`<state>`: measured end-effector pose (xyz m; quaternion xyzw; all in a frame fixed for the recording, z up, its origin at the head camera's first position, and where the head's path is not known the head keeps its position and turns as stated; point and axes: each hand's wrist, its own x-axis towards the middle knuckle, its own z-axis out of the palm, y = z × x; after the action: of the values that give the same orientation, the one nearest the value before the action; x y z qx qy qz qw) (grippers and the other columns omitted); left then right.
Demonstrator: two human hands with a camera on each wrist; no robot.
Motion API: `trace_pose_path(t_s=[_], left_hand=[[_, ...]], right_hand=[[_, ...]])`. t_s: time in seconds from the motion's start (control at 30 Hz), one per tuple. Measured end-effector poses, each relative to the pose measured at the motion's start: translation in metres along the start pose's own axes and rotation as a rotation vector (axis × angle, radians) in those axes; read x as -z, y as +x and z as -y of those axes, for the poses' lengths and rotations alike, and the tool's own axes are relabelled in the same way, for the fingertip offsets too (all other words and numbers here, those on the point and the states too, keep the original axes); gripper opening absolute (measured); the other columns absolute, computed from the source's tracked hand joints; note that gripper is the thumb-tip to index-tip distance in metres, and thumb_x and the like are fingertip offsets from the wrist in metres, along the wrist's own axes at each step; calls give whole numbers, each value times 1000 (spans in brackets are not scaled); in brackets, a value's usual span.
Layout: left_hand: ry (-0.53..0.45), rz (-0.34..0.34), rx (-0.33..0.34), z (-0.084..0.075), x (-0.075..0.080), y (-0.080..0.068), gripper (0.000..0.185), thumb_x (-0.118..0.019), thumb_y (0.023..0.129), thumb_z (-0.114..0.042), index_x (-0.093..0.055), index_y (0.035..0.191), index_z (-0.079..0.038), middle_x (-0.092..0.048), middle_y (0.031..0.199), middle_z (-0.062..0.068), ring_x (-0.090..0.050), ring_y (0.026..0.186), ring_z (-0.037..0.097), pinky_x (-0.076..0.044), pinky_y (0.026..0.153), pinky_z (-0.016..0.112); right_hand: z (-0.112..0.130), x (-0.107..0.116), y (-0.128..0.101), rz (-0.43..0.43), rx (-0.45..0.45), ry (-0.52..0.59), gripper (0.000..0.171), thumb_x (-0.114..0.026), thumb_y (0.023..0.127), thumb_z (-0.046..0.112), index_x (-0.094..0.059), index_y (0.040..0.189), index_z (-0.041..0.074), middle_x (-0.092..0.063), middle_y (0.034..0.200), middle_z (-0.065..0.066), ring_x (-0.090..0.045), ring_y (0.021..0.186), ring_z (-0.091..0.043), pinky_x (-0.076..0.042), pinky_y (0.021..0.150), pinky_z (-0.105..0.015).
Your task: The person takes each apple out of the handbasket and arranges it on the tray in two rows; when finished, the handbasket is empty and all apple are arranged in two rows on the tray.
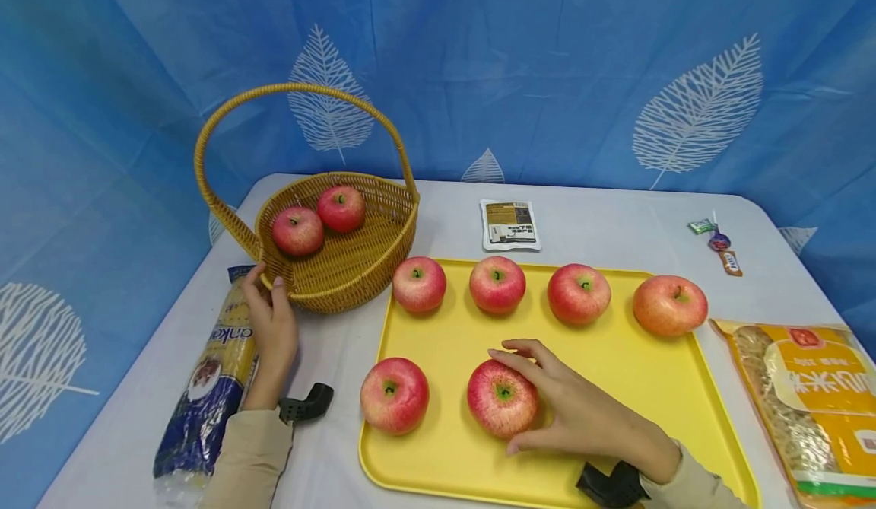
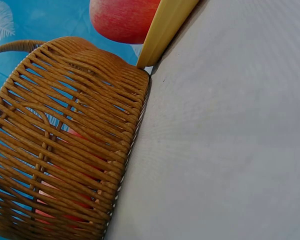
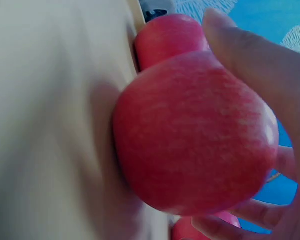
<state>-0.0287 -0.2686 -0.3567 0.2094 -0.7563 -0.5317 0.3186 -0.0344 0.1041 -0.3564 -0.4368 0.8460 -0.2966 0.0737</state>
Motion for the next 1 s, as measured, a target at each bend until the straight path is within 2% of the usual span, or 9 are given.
trace_pose_path(t_s=[0.2, 0.53, 0.67, 0.8, 1.0], left_hand=[[14, -6, 4, -2, 0, -2, 41, -35, 96, -15, -29, 134, 2, -37, 134, 22, -40, 123, 31, -31, 88, 14], [18, -6, -1, -1, 0, -2, 41, -34, 97, -15, -29, 134, 2, -36, 135, 22, -39, 124, 31, -31, 91, 16], [16, 0, 5, -3, 0, -2, 41, -34, 97, -15, -29, 134, 2, -36, 136, 21, -38, 125, 31, -32, 92, 19], [13, 0, 3, -3, 0, -2, 41, -34, 97, -15, -28, 134, 2, -35, 136, 22, -38, 125, 31, -31, 92, 18], [9, -5, -8, -2, -1, -1, 41, -34, 97, -14, -29, 133, 3, -35, 136, 22, -39, 123, 32, -31, 89, 14]], right_hand=[[-3, 6, -2, -7, -23, -11, 90, -68, 65, 59, -28, 140, 31, -32, 136, 14, -41, 118, -3, -43, 93, -29], [-7, 21, -4, -23, -57, -27, 75, -64, 76, 48, -27, 140, 34, -39, 133, 13, -42, 119, -5, -42, 94, -32], [-10, 24, -3, -53, -52, -64, 66, -63, 79, 45, -34, 137, 34, -40, 131, 15, -43, 118, -4, -41, 94, -28], [-14, 28, -2, -71, -40, -52, 61, -64, 81, 39, -37, 135, 31, -42, 130, 12, -44, 116, -5, -40, 94, -23], [-20, 39, 3, -160, -11, -58, 56, -67, 80, 28, -43, 132, 28, -48, 125, 10, -46, 114, -7, -35, 96, -14]])
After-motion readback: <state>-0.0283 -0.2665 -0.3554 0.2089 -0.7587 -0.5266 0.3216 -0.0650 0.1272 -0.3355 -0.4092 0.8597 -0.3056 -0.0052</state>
